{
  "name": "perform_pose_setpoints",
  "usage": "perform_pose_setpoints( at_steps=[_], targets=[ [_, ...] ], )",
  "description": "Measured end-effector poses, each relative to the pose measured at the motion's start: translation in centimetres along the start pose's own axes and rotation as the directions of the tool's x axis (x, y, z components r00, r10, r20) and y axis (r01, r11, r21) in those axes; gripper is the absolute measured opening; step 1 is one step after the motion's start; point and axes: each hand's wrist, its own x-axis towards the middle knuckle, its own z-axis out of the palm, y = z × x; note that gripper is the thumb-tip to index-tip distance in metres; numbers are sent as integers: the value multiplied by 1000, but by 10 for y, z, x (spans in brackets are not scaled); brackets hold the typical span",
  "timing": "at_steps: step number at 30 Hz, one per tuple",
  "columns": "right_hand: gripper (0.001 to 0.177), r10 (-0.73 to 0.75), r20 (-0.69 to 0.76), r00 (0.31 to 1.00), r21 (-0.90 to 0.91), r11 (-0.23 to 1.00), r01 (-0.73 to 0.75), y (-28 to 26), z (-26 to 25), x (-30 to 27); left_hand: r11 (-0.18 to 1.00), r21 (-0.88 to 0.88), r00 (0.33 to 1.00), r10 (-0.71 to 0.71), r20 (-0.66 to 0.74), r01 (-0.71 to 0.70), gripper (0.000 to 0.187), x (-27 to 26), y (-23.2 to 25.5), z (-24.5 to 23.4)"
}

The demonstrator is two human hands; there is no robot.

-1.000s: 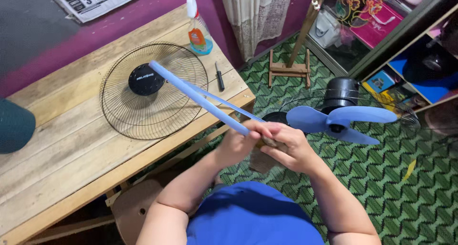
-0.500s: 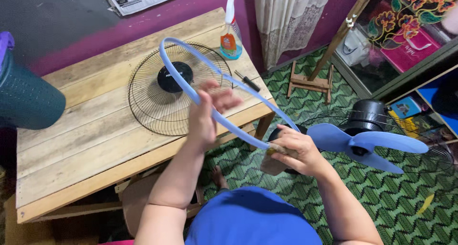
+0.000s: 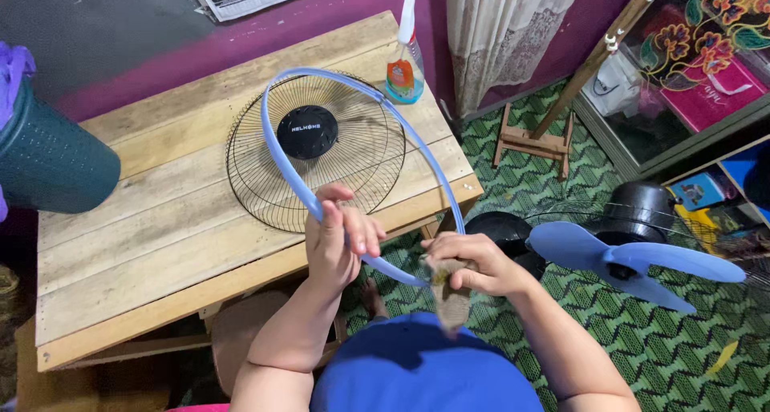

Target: The person cleans the fan cage with a cloth and spray, then assembles the fan by attaching the blue plastic ring and the metal cage to the fan blades. They secure the components by hand and with a screwdriver.

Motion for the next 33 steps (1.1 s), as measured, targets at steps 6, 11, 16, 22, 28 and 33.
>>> perform_pose_setpoints(
  at_steps=[6, 11, 16, 22, 28, 33],
  targets=[
    [53, 155, 210, 965, -27, 988, -153, -13, 23, 13, 998, 27, 996, 65, -57, -64, 40, 10, 4, -13],
    [27, 210, 59, 976, -20, 978, -209, -9, 50, 15, 999, 39, 993, 25, -113, -21, 43, 13, 1, -14],
    [27, 103, -73, 992, -120, 986, -112, -10, 53, 12, 968, 182, 985, 171, 12, -171, 44, -13, -15, 1],
    [31, 72, -135, 988, -139, 986, -91, -5, 65, 3, 803, 455, 923, 339, 183, -385, 40, -45, -60, -2],
    [38, 19, -183, 983, -233, 970, -62, 17, 65, -19, 835, 434, 925, 379, -6, -339, 39, -35, -21, -1],
    [21, 47, -189, 981, -318, 942, -106, 7, 17, -20, 910, 384, 982, 184, -38, -155, 52, -10, -19, 24]
  ],
)
